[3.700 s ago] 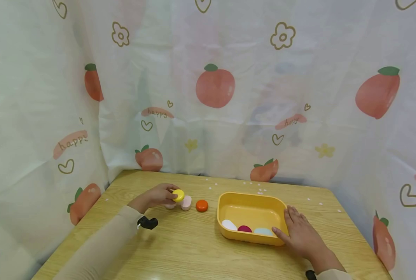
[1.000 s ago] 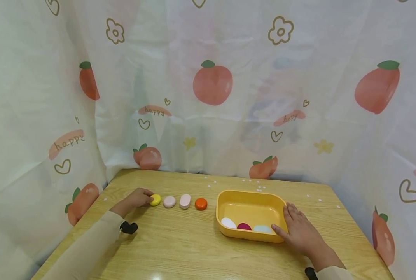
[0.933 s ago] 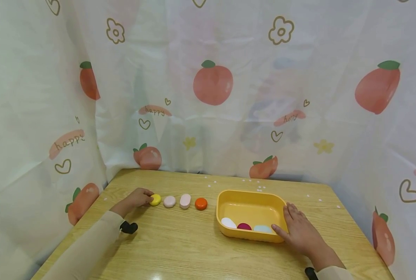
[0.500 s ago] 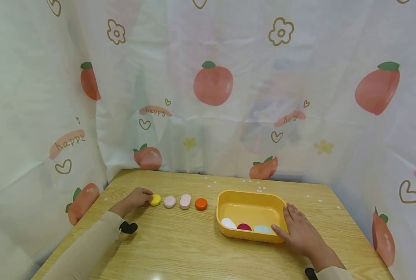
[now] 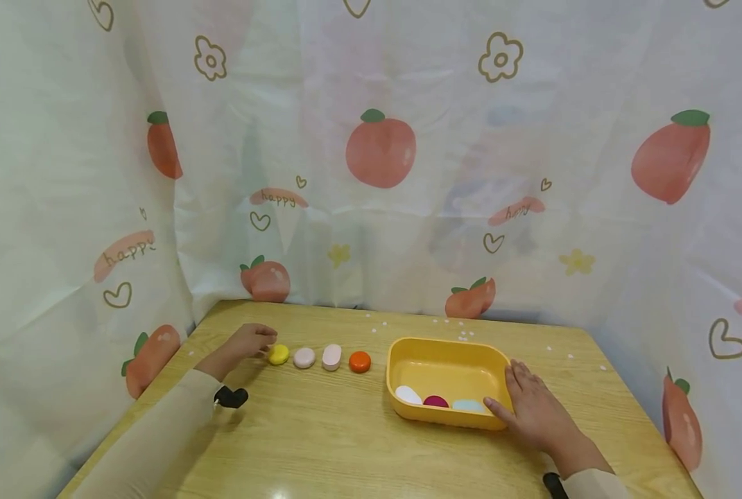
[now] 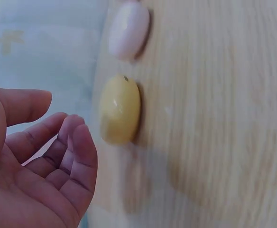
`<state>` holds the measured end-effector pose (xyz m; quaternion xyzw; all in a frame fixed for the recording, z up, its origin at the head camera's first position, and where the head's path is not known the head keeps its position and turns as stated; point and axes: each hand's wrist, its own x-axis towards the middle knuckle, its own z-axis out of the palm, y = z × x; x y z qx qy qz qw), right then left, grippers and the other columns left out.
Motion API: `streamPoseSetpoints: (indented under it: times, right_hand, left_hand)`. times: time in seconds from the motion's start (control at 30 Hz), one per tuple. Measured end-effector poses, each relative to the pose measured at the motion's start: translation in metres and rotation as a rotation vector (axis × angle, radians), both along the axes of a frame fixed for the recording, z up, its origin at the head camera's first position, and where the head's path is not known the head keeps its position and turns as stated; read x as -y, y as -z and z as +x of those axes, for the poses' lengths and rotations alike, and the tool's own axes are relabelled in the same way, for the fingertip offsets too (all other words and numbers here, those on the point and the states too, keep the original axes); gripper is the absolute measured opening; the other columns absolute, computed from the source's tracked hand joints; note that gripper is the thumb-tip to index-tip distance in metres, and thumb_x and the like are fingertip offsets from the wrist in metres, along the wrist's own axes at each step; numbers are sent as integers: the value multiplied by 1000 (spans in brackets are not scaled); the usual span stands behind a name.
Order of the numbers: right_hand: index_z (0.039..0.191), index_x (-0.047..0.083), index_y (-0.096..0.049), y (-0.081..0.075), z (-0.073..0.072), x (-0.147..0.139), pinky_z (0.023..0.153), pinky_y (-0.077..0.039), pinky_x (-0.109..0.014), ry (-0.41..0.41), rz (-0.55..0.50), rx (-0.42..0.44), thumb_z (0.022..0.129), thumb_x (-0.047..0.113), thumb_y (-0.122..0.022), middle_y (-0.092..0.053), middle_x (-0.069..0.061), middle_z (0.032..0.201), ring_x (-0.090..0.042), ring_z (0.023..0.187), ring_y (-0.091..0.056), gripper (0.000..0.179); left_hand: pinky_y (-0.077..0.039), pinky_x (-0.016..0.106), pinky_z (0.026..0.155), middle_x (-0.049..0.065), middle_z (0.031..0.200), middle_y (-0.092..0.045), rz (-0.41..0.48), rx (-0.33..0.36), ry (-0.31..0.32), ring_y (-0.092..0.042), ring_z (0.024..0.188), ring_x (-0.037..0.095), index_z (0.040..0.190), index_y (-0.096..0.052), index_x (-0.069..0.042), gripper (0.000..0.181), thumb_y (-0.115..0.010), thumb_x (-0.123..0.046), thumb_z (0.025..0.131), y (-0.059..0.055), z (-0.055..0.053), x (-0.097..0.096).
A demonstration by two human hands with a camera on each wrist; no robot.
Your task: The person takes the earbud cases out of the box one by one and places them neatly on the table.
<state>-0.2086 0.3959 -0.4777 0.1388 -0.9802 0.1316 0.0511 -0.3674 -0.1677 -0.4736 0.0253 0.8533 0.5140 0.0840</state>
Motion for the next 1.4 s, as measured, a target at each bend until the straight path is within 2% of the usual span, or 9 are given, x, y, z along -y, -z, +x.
streamPoseSetpoints:
  times: [0.2, 0.33, 0.43, 0.57, 0.8, 1.07, 1.2, 1.4]
  right_hand:
    - [144, -19, -24, -2, -3, 0, 112, -10, -61, -6, 20, -19, 99, 54, -46, -17, -36, 151, -52, 138, -15, 88]
    - [144, -18, -23, -1, -2, 0, 113, -6, -59, 5, 15, -5, 99, 54, -46, -16, -36, 151, -52, 138, -14, 88]
    - [144, -18, -23, 1, -1, 0, 113, -3, -58, 8, 6, 2, 99, 53, -46, -16, -36, 151, -52, 138, -14, 88]
    - [144, -18, -24, 2, 0, -1, 113, -6, -59, 4, 10, -2, 99, 54, -45, -16, -36, 151, -52, 138, -14, 88]
    - [143, -18, -26, -1, 2, -1, 113, -8, -59, 0, 16, -18, 99, 54, -45, -17, -36, 151, -52, 138, -15, 87]
    - [143, -19, -27, 1, 3, 0, 109, -15, -64, -1, 21, -10, 99, 53, -47, -19, -36, 151, -53, 137, -17, 87]
    - [143, -18, -25, 1, 2, -1, 110, -12, -63, -1, 17, -6, 99, 54, -46, -17, -36, 151, -52, 138, -15, 87]
    - [143, -19, -26, -2, 2, 0, 109, -15, -64, -1, 21, -17, 99, 53, -47, -18, -37, 150, -53, 137, -16, 87]
  left_hand:
    - [-55, 36, 78, 15, 115, -61, 13, 19, 64, -62, 93, 25, 128, -57, 6, 35, -57, -15, 99, -12, 1, -19]
    - [-56, 36, 75, 16, 115, -61, 60, 17, 122, -63, 90, 26, 129, -56, 6, 36, -58, -13, 98, -20, 3, -36]
    - [-57, 36, 74, 18, 114, -62, 96, 11, 161, -65, 89, 26, 129, -55, 7, 37, -59, -11, 98, -24, 5, -49]
    - [-57, 36, 75, 18, 115, -62, 121, 12, 206, -65, 93, 29, 129, -55, 7, 38, -60, -12, 97, -28, 7, -67]
    - [-57, 37, 76, 25, 122, -57, 182, 30, 296, -66, 91, 27, 126, -57, 6, 34, -60, -12, 97, -34, 10, -100]
    - [-57, 37, 76, 15, 116, -63, 193, 27, 378, -63, 102, 35, 125, -60, 1, 32, -62, -15, 97, -38, 17, -130]
    - [-57, 37, 76, 15, 114, -63, 192, 36, 413, -65, 96, 30, 123, -62, -1, 30, -63, -16, 96, -43, 18, -146]
    - [-58, 37, 74, 15, 115, -63, 200, 45, 473, -68, 89, 24, 121, -63, -2, 29, -65, -15, 95, -48, 22, -169]
